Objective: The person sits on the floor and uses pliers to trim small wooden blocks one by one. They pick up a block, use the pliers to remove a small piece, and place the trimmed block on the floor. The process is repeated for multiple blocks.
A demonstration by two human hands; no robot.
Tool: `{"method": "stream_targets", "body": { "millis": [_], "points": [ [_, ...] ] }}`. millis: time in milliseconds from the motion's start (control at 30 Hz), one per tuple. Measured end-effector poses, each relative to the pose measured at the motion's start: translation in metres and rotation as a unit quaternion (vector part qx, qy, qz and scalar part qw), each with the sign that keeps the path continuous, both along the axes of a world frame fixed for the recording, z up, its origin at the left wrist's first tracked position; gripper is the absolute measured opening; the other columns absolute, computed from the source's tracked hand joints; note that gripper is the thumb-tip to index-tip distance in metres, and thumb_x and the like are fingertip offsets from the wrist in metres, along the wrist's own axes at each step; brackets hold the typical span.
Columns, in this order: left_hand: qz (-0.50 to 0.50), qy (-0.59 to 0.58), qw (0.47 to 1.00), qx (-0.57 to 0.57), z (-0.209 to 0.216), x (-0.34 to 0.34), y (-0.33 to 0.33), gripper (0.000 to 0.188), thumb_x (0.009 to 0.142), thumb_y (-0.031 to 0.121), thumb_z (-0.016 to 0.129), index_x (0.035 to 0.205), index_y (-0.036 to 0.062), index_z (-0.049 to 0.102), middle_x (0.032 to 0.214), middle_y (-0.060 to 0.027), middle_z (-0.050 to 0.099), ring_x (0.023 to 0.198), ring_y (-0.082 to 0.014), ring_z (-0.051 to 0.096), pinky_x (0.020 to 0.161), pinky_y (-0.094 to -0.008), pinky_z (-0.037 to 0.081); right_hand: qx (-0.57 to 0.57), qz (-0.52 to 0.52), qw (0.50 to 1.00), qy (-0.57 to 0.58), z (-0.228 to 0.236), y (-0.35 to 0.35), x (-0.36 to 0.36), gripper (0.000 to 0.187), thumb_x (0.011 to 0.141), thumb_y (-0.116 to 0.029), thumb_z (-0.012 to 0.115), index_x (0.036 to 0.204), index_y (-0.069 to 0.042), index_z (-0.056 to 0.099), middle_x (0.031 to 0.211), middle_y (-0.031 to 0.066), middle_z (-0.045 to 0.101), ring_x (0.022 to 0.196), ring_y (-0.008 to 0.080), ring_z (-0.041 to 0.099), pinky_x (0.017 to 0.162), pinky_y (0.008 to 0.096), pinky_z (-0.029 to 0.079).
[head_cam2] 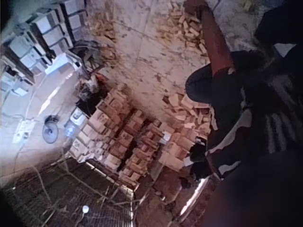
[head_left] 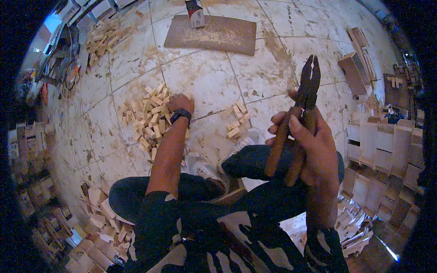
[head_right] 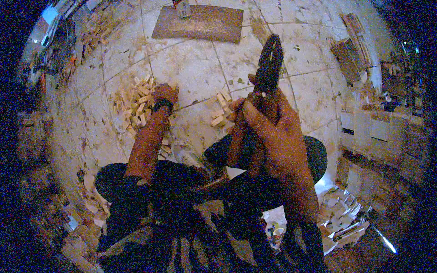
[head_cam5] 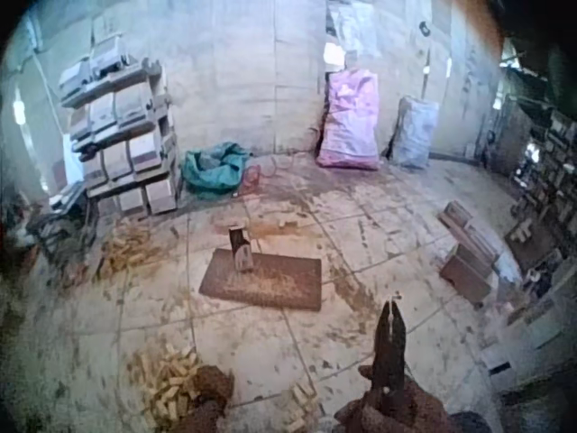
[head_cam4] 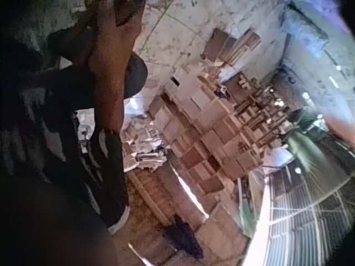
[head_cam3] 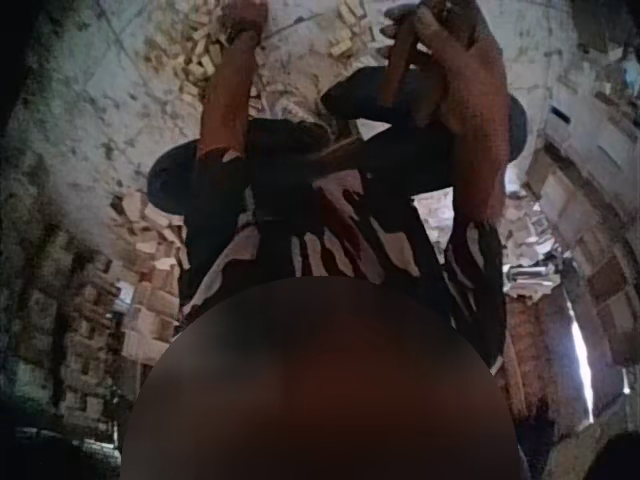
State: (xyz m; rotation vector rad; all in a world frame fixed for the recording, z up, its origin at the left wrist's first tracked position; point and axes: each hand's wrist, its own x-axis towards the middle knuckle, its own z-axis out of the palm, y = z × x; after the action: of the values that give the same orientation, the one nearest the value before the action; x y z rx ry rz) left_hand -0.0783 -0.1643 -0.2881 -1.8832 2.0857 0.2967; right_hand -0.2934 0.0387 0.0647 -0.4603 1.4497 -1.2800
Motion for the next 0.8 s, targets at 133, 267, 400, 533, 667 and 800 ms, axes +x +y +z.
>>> {"method": "stream_targets", "body": {
  "millis": [133,267,400,533,667,800],
  "points": [
    [-0.037,-0.043,0.998,0.003,-0.013,0.005,-0.019,0.038,0.083,0.041,0.052,0.106,0.0121,0.063,0.106,-0.0081,0.063,0.106,-0.0245,0.056,0.090,-0.0479,0.041,-0.006,0.019,1.000,-0.009,-0.002,-0.001,0.004,0.053,0.091,-0.016,0.055,0.136,-0.002,0.032,0.098,0.0144,0.059,0.088,0.0223,0.061,0.074,0.0377,0.055],
    [-0.105,0.181,0.978,-0.015,-0.016,0.014,-0.019,0.038,0.081,0.035,0.059,0.105,0.0060,0.062,0.094,-0.0090,0.068,0.090,-0.0278,0.064,0.083,-0.0444,0.047,0.003,0.033,0.999,-0.027,-0.007,-0.001,0.007,0.053,0.090,-0.015,0.057,0.135,-0.002,0.033,0.098,0.0130,0.058,0.087,0.0212,0.060,0.074,0.0364,0.055],
    [0.063,0.469,0.881,0.001,0.029,0.002,-0.005,0.040,0.076,0.026,0.068,0.104,-0.0010,0.060,0.092,-0.0118,0.069,0.082,-0.0250,0.067,0.076,-0.0386,0.053,0.042,0.083,0.995,0.018,-0.020,0.001,0.009,0.050,0.088,-0.017,0.061,0.131,-0.002,0.038,0.094,0.0090,0.057,0.084,0.0176,0.059,0.071,0.0326,0.053],
    [0.236,0.717,0.632,0.175,0.110,-0.027,0.008,0.034,0.078,0.018,0.067,0.101,-0.0053,0.059,0.092,-0.0140,0.067,0.078,-0.0216,0.067,0.074,-0.0350,0.056,0.033,0.199,0.964,0.175,-0.036,0.004,0.016,0.044,0.087,-0.017,0.062,0.124,-0.001,0.044,0.088,0.0046,0.056,0.080,0.0132,0.056,0.067,0.0288,0.049],
    [0.194,0.742,0.577,0.280,0.190,-0.033,0.020,0.028,0.081,0.015,0.065,0.100,-0.0057,0.057,0.092,-0.0153,0.066,0.078,-0.0237,0.068,0.074,-0.0354,0.057,0.008,0.245,0.950,0.195,-0.045,0.004,0.017,0.038,0.087,-0.016,0.061,0.118,-0.001,0.048,0.087,0.0044,0.057,0.078,0.0123,0.055,0.068,0.0280,0.047],
    [0.071,0.742,0.615,0.259,0.252,-0.021,0.037,0.028,0.082,0.014,0.065,0.101,-0.0060,0.060,0.092,-0.0137,0.066,0.078,-0.0219,0.067,0.075,-0.0334,0.056,0.018,0.310,0.950,0.042,-0.037,0.007,0.013,0.043,0.086,-0.017,0.063,0.122,0.000,0.047,0.101,0.0089,0.062,0.088,0.0152,0.059,0.077,0.0304,0.049]
  ]
}}
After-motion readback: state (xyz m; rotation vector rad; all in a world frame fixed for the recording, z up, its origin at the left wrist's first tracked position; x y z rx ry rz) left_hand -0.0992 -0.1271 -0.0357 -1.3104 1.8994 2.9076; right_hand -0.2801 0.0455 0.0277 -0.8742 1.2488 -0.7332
